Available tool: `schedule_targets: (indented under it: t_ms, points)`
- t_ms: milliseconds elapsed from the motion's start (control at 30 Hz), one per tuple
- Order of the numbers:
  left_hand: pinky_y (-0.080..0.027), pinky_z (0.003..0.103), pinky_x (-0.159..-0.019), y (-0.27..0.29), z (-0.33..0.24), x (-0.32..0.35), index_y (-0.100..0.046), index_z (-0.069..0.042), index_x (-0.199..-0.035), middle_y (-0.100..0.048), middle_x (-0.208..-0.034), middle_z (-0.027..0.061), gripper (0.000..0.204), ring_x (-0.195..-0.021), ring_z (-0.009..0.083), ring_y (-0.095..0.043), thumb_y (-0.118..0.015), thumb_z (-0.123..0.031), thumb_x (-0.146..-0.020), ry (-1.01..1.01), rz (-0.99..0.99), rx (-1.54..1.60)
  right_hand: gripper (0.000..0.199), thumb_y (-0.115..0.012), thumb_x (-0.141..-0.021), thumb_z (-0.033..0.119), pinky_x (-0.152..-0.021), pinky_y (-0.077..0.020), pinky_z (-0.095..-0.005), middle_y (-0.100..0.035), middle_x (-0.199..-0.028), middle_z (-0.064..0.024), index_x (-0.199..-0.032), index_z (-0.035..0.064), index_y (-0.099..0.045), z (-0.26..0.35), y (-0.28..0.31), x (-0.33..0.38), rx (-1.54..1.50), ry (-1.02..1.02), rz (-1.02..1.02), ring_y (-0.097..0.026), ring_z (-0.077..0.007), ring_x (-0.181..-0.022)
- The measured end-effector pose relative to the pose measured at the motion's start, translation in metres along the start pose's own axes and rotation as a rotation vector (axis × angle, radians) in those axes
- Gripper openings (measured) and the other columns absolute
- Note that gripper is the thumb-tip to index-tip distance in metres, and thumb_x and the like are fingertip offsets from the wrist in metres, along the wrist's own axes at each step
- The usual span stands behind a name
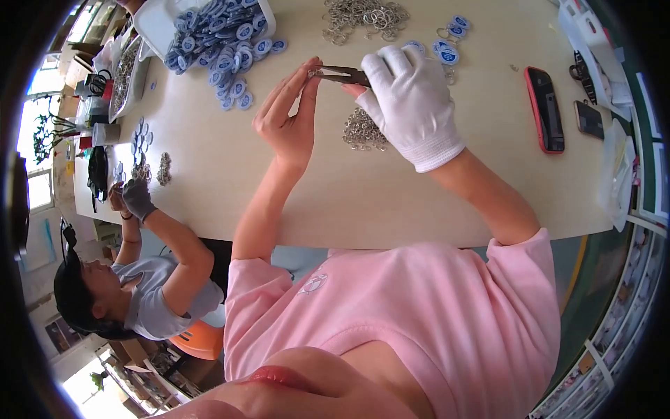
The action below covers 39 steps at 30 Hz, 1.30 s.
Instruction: The person assembles keychains by attaching blue charms to metal keychain rings using pliers.
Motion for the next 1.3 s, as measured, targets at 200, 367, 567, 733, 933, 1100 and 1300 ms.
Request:
schedule_targets:
  t_ms: [200, 367, 567, 733, 933, 1100, 1300]
  points:
    - [-0.056, 0.030, -0.082, 0.013, -0.005, -0.006, -0.069, 0.005, -0.106, -0.073, -0.099, 0.0150, 0.024, -0.093, 0.0240, -0.072, -0.068, 0.008, -0.083, -0.050, -0.065, 0.022, 0.036, -0.072, -0.081, 0.036, -0.069, -0.0461, -0.0383, -0.057, -0.089, -0.0063, -0.099, 0.0059, -0.061, 0.018, 0.003, -0.006, -0.019, -0.005, -0.092, -0.056, -0.0246, -0.083]
    - [-0.056, 0.031, -0.082, 0.015, -0.009, -0.006, -0.069, 0.006, -0.104, -0.073, -0.099, 0.0174, 0.022, -0.093, 0.0266, -0.072, -0.066, 0.010, -0.082, -0.095, -0.078, 0.006, 0.035, -0.070, -0.082, 0.040, -0.064, -0.0454, -0.0374, -0.056, -0.082, -0.0048, -0.092, 0.0077, -0.060, 0.025, 0.007, -0.012, 0.009, 0.000, -0.101, -0.057, -0.0231, -0.076]
    - [-0.056, 0.031, -0.076, 0.018, -0.010, -0.006, -0.069, 0.005, -0.098, -0.073, -0.098, 0.0147, 0.021, -0.088, 0.0283, -0.072, -0.071, 0.009, -0.077, -0.152, -0.123, 0.019, 0.035, -0.069, -0.082, 0.041, -0.060, -0.0451, -0.0368, -0.053, -0.074, -0.0044, -0.083, 0.0087, -0.058, 0.032, 0.013, -0.015, 0.020, 0.048, -0.124, -0.057, -0.0219, -0.070]
    - [-0.056, 0.032, -0.076, 0.019, -0.012, -0.006, -0.069, 0.006, -0.099, -0.073, -0.098, 0.0161, 0.023, -0.088, 0.0298, -0.072, -0.070, 0.010, -0.076, -0.192, -0.132, 0.024, 0.034, -0.070, -0.081, 0.041, -0.061, -0.0459, -0.0373, -0.053, -0.074, -0.0047, -0.082, 0.0087, -0.058, 0.032, 0.015, -0.013, 0.010, 0.054, -0.133, -0.057, -0.0226, -0.070]
    - [-0.056, 0.033, -0.078, 0.020, -0.015, -0.005, -0.069, 0.007, -0.100, -0.072, -0.097, 0.0171, 0.024, -0.089, 0.0308, -0.071, -0.069, 0.010, -0.076, -0.216, -0.135, 0.031, 0.034, -0.071, -0.080, 0.040, -0.061, -0.0472, -0.0381, -0.053, -0.073, -0.0049, -0.080, 0.0092, -0.056, 0.030, 0.016, -0.011, -0.017, 0.051, -0.127, -0.057, -0.0235, -0.070]
    - [-0.056, 0.034, -0.080, 0.020, -0.016, -0.006, -0.069, 0.008, -0.101, -0.072, -0.098, 0.0178, 0.025, -0.090, 0.0312, -0.071, -0.069, 0.011, -0.076, -0.196, -0.127, 0.091, 0.033, -0.072, -0.079, 0.038, -0.060, -0.0480, -0.0380, -0.053, -0.072, -0.0054, -0.079, 0.0093, -0.056, 0.030, 0.021, -0.011, -0.029, 0.059, -0.123, -0.057, -0.0243, -0.069]
    - [-0.056, 0.033, -0.080, 0.020, -0.016, -0.005, -0.069, 0.009, -0.102, -0.072, -0.099, 0.0190, 0.027, -0.092, 0.0310, -0.071, -0.068, 0.012, -0.074, -0.189, -0.088, 0.182, 0.035, -0.075, -0.079, 0.029, -0.065, -0.0500, -0.0401, -0.060, -0.086, -0.0108, -0.097, 0.0036, -0.059, 0.025, 0.013, -0.003, -0.157, 0.011, 0.127, -0.061, -0.0307, -0.076]
Point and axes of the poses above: each hand's wrist, its own x-axis away from the middle knuckle, its own y-axis out of the back of the hand, z = x × y, the point moved 7 cm from there along -x, towards the middle knuckle
